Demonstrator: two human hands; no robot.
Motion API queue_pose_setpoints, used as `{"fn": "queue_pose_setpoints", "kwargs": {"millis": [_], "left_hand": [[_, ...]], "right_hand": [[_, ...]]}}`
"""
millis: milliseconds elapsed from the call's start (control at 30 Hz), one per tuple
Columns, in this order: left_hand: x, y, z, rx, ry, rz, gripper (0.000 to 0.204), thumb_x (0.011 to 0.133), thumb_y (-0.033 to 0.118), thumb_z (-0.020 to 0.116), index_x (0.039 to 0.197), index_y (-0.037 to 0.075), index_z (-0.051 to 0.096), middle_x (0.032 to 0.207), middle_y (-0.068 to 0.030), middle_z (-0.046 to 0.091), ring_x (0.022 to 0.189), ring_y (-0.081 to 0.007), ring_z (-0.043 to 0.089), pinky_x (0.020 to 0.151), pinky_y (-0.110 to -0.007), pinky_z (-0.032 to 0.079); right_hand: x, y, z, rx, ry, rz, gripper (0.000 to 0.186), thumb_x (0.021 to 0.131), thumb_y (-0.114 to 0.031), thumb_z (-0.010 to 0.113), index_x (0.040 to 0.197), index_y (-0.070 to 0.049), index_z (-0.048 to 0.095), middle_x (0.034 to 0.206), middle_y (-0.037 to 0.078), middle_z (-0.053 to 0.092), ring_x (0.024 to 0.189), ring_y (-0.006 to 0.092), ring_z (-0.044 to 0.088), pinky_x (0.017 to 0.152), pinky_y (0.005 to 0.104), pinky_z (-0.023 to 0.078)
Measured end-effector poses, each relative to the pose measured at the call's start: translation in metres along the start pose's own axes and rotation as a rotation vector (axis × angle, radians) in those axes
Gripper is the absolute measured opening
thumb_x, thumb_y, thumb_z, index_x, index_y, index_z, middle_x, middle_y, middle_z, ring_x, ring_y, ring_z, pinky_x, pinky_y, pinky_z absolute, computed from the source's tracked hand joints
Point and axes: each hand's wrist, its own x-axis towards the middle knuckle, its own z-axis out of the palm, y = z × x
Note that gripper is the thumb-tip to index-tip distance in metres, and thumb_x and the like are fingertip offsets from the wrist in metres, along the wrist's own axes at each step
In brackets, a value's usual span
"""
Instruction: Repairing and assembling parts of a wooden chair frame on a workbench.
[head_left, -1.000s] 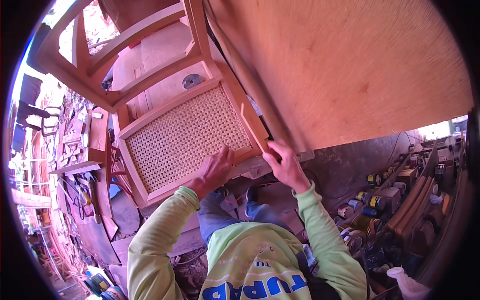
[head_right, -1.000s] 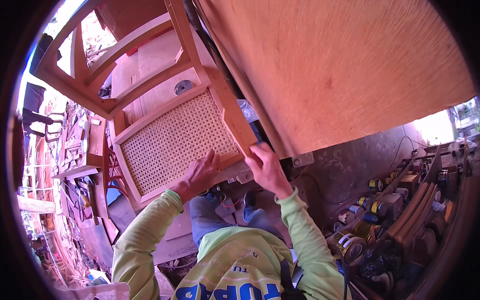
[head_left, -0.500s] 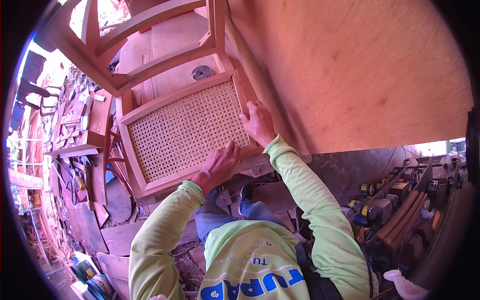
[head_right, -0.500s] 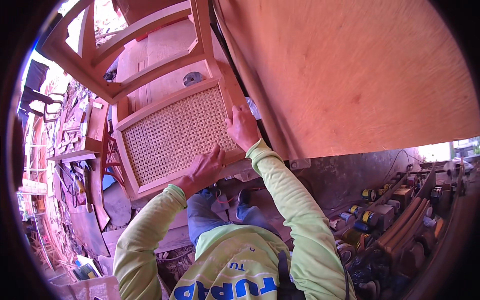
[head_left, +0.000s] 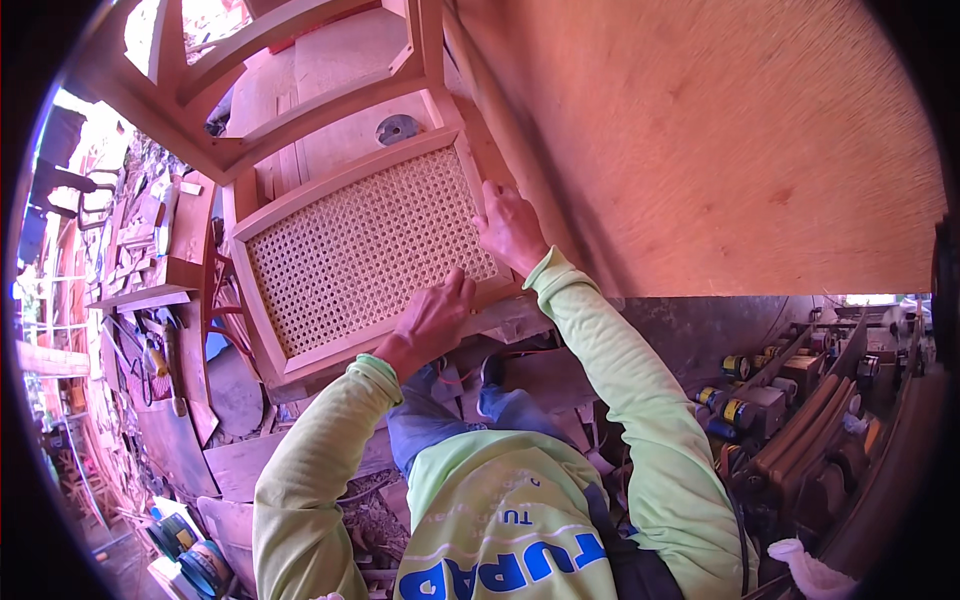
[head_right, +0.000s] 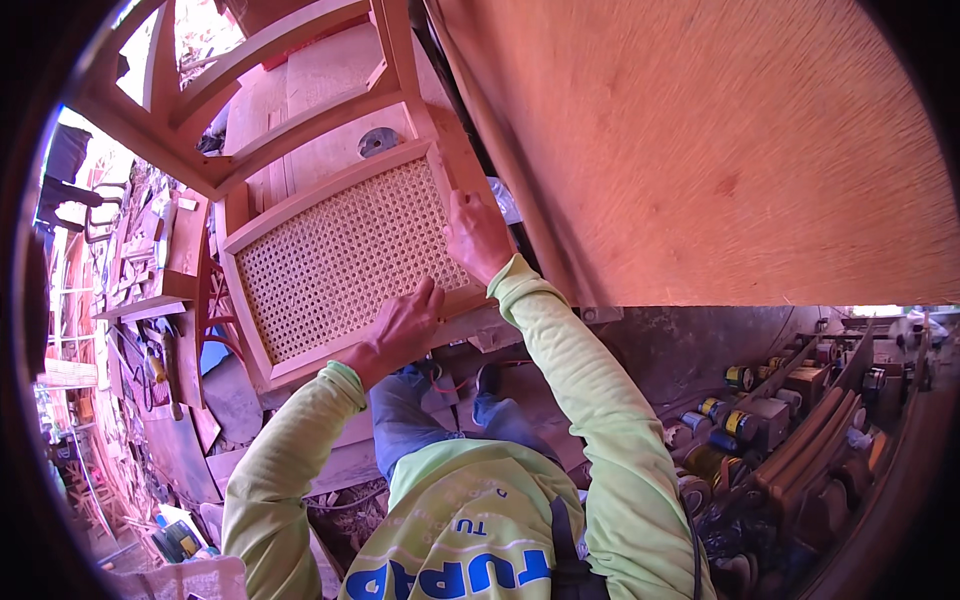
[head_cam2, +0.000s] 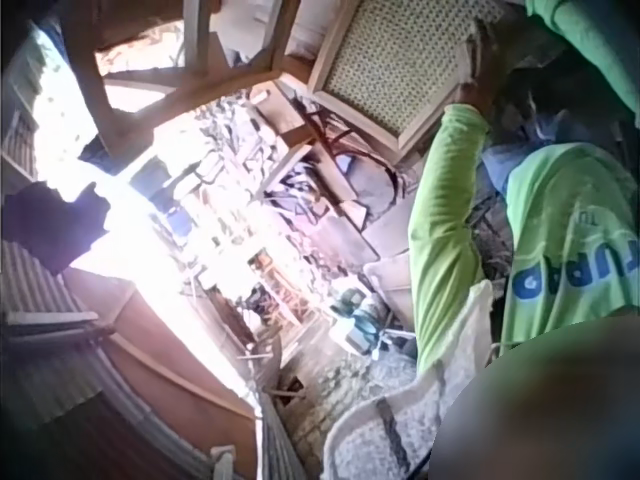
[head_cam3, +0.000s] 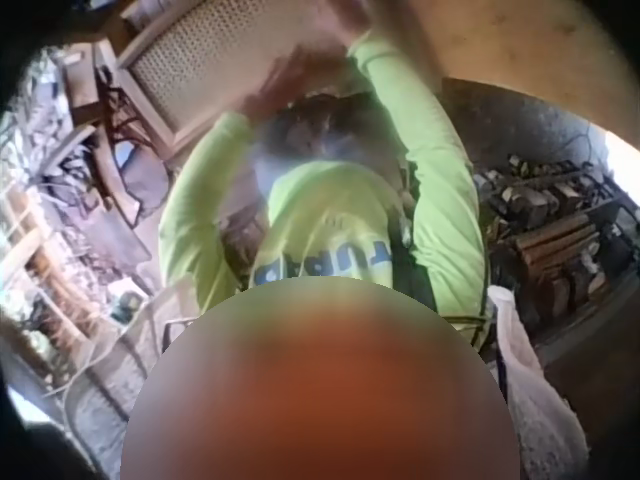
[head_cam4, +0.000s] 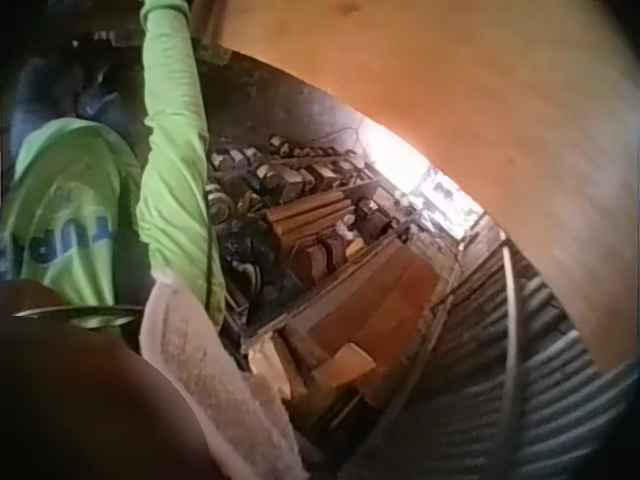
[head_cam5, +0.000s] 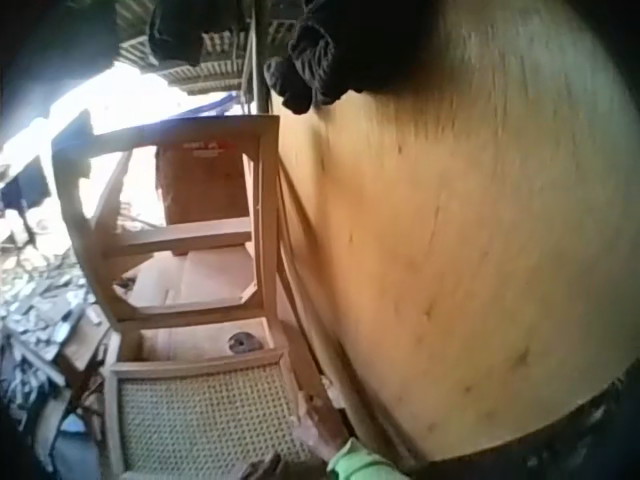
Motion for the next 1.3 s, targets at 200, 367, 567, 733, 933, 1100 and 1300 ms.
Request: {"fn": "queue_pose_setpoints", "kwargs": {"millis": [200, 367, 567, 733, 933, 1100, 1300], "left_hand": [[-0.001, -0.002, 0.002, 0.024, 0.002, 0.008, 0.025, 0.085, 0.000, 0.068, 0.107, -0.004, 0.057, 0.105, -0.0207, 0.058, 0.078, -0.0405, 0.072, 0.064, -0.052, 0.060], [-0.004, -0.002, 0.005, 0.030, 0.006, -0.010, 0.026, 0.083, 0.000, 0.068, 0.106, -0.004, 0.056, 0.105, -0.0212, 0.057, 0.077, -0.0406, 0.072, 0.063, -0.052, 0.060], [-0.004, -0.002, 0.004, 0.025, 0.017, 0.003, 0.026, 0.083, -0.001, 0.068, 0.106, -0.004, 0.056, 0.105, -0.0219, 0.057, 0.077, -0.0406, 0.071, 0.063, -0.052, 0.060], [-0.005, -0.004, 0.005, 0.026, 0.031, 0.008, 0.027, 0.081, -0.002, 0.068, 0.105, -0.004, 0.056, 0.104, -0.0218, 0.057, 0.076, -0.0405, 0.071, 0.064, -0.051, 0.060], [-0.004, -0.003, 0.004, 0.034, 0.032, 0.014, 0.027, 0.081, -0.002, 0.068, 0.105, -0.004, 0.056, 0.104, -0.0215, 0.057, 0.077, -0.0402, 0.072, 0.063, -0.050, 0.060], [-0.002, -0.002, 0.005, 0.045, 0.042, 0.024, 0.027, 0.081, -0.002, 0.069, 0.105, -0.005, 0.056, 0.105, -0.0218, 0.057, 0.076, -0.0401, 0.072, 0.063, -0.050, 0.060], [-0.002, -0.002, 0.003, 0.042, 0.038, 0.022, 0.026, 0.082, -0.001, 0.069, 0.104, -0.004, 0.056, 0.104, -0.0217, 0.057, 0.075, -0.0403, 0.071, 0.062, -0.050, 0.060]], "right_hand": [[-0.005, -0.001, 0.007, 0.008, 0.005, -0.028, 0.042, 0.088, -0.011, 0.081, 0.118, 0.004, 0.056, 0.111, 0.031, 0.066, 0.096, 0.0494, 0.071, 0.083, 0.0535, 0.061], [-0.011, -0.003, 0.008, 0.075, 0.043, -0.040, 0.058, 0.089, -0.008, 0.078, 0.139, 0.005, 0.052, 0.112, 0.031, 0.063, 0.098, 0.0496, 0.070, 0.083, 0.0545, 0.060], [-0.010, -0.004, 0.012, 0.059, 0.063, -0.038, 0.064, 0.088, -0.007, 0.078, 0.145, 0.001, 0.050, 0.113, 0.032, 0.064, 0.098, 0.0495, 0.069, 0.083, 0.0555, 0.059], [-0.015, -0.001, 0.001, 0.015, -0.007, -0.048, 0.065, 0.089, -0.012, 0.079, 0.148, -0.003, 0.051, 0.107, 0.031, 0.066, 0.096, 0.0483, 0.071, 0.081, 0.0548, 0.059], [-0.021, 0.000, -0.006, -0.018, -0.086, -0.039, 0.068, 0.091, -0.016, 0.079, 0.150, -0.005, 0.049, 0.100, 0.029, 0.068, 0.087, 0.0477, 0.072, 0.074, 0.0558, 0.059], [-0.016, 0.004, 0.004, -0.018, -0.088, -0.057, 0.069, 0.090, -0.011, 0.077, 0.152, -0.006, 0.046, 0.097, 0.030, 0.068, 0.086, 0.0487, 0.072, 0.074, 0.0570, 0.059], [-0.016, 0.006, 0.010, 0.020, -0.017, -0.044, 0.070, 0.089, -0.009, 0.074, 0.153, -0.008, 0.045, 0.092, 0.032, 0.069, 0.083, 0.0499, 0.072, 0.073, 0.0581, 0.060]]}}
